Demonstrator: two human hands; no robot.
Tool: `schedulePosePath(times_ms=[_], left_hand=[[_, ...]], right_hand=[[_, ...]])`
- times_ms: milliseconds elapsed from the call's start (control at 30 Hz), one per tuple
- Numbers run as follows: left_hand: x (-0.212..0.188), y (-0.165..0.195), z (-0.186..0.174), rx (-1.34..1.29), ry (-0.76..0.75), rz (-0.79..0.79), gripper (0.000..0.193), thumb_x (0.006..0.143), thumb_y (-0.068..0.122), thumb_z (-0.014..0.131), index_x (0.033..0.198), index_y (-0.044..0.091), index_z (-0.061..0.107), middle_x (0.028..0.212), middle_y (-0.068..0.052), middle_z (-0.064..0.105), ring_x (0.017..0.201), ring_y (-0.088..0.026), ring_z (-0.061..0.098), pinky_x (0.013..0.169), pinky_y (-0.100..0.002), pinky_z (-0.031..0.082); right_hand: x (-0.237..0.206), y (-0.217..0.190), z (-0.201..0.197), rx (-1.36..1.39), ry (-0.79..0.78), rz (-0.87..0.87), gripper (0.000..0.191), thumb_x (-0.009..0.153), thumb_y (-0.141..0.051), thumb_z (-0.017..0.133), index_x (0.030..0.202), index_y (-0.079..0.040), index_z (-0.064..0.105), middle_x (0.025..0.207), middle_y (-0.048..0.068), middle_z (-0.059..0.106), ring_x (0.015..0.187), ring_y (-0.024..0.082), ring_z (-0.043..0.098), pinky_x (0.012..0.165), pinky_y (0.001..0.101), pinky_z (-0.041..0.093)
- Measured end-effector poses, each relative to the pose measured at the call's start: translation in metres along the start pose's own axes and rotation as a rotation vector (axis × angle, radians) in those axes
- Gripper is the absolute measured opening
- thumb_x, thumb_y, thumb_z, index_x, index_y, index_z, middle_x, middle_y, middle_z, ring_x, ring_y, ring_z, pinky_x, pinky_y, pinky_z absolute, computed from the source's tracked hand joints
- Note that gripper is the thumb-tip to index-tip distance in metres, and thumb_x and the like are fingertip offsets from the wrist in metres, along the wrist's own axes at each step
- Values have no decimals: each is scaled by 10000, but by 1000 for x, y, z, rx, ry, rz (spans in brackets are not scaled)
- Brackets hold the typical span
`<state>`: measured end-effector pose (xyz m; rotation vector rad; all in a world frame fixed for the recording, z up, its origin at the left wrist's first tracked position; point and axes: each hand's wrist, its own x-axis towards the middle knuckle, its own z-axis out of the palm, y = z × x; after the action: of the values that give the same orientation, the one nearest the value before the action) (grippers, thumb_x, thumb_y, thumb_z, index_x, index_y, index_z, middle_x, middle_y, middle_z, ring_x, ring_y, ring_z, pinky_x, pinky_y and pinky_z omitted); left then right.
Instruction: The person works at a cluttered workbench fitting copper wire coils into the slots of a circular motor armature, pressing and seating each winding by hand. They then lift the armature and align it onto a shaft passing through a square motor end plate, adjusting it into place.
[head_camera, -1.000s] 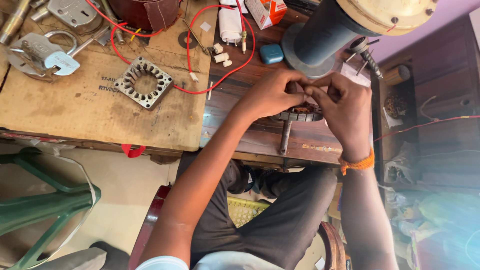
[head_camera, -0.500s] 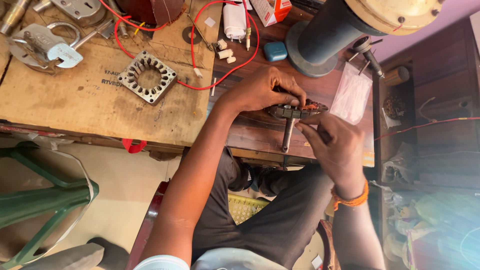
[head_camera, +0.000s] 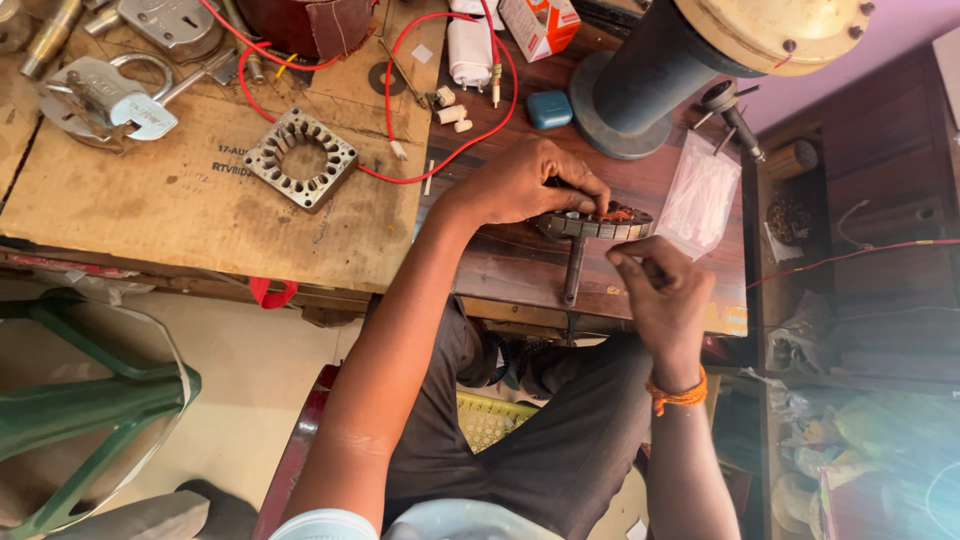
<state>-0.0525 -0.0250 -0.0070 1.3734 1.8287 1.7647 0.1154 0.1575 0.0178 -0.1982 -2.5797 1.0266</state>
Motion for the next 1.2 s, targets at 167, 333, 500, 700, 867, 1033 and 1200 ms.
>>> schedulePosePath(times_ms=[167,333,500,700,867,1033,1200], left_hand=[[-7,15,1,-133,-18,20,159,982,235,775,1066,100,782,980,-27,800,940,-157,740,859,-319,583],[-25,41,38,457,253,149,542,811,352,851,1267,132,658,1118,-24,727,993,-230,671,866,-397,519],[-29,39,61,527,452,134,416,797,214,878,1155,162,674,1089,12,709,990,-245,618,908,-399,516],[-29,34,71,446,519,94,379,750,101,869,1062,136,657,1042,12,703,960,-239,617,866,-397,497],[-28,37,75,479,544,92,374,721,72,843,1038,120,651,996,-8,675,958,-263,604,871,-415,472],[-28,37,75,470,554,95,345,732,67,812,1027,116,639,1003,-13,668,960,-259,601,884,-411,477],[-30,34,74,497,541,102,357,743,97,826,1038,109,626,1002,-20,655,974,-263,604,892,-416,473]], right_hand=[[3,12,-2,65,49,67,125,930,-57,813,894,6,712,627,-70,436,598,21,331,525,255,244],[0,20,-1,84,101,4,56,924,-28,803,953,-4,763,658,-36,543,599,21,378,532,243,285],[-2,18,-17,61,10,-36,98,925,-8,779,1022,-9,773,796,27,711,635,44,496,574,223,385],[-4,8,-44,64,-43,-139,71,940,-8,766,1007,-12,741,908,57,753,750,64,668,671,219,502],[10,-10,-46,-43,-13,-171,62,938,-2,775,993,-2,746,794,72,711,625,72,581,583,240,431],[26,-21,-38,-6,9,-243,62,972,-15,775,1014,-8,730,763,44,650,629,52,503,565,238,384],[44,-20,-31,-54,-23,-239,56,968,-26,779,1005,-7,742,662,28,572,572,49,424,523,250,329]])
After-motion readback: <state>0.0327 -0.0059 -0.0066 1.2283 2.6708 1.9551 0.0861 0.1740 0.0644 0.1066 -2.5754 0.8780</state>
